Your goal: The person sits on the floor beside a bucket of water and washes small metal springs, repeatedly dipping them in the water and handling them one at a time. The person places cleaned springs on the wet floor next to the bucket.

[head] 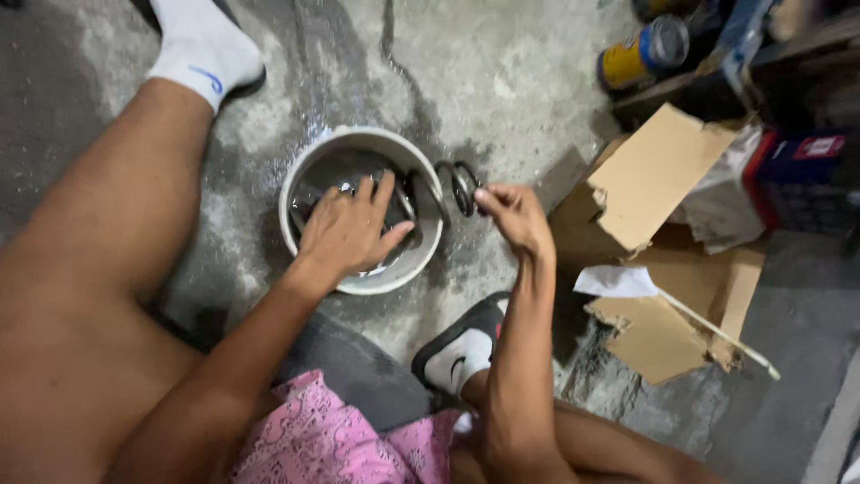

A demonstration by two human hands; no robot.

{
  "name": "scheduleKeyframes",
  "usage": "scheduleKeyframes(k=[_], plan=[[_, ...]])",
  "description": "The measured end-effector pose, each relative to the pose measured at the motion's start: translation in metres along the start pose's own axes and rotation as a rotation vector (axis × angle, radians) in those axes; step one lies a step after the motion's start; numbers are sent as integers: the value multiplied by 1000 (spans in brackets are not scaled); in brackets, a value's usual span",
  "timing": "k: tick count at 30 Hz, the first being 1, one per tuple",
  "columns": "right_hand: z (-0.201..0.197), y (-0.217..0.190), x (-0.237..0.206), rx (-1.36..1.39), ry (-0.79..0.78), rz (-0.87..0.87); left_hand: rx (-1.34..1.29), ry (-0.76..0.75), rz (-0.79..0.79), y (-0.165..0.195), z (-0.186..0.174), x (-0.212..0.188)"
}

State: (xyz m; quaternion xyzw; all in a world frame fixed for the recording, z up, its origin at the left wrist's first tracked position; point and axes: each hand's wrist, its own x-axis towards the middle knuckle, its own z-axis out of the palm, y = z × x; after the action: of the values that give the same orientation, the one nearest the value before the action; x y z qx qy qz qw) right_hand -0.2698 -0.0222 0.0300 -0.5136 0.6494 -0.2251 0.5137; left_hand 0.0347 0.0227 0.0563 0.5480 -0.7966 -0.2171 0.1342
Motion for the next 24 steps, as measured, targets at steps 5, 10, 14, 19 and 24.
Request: scheduleKeyframes(k=[5,10,14,19,24], plan=[[11,0,9,-291,290,28,0,-41,8,1,1,-2],[0,-15,-3,308,-141,-23,-18,-52,-1,0,-2,0],[6,-18,3,-162,168,109,3,19,31,-1,1,1],[2,-2,6,-86,96,89,-24,-44,-2,-1,4,0],[-13,-1,0,261,-198,-49,13,58,48,-3,6,-1]])
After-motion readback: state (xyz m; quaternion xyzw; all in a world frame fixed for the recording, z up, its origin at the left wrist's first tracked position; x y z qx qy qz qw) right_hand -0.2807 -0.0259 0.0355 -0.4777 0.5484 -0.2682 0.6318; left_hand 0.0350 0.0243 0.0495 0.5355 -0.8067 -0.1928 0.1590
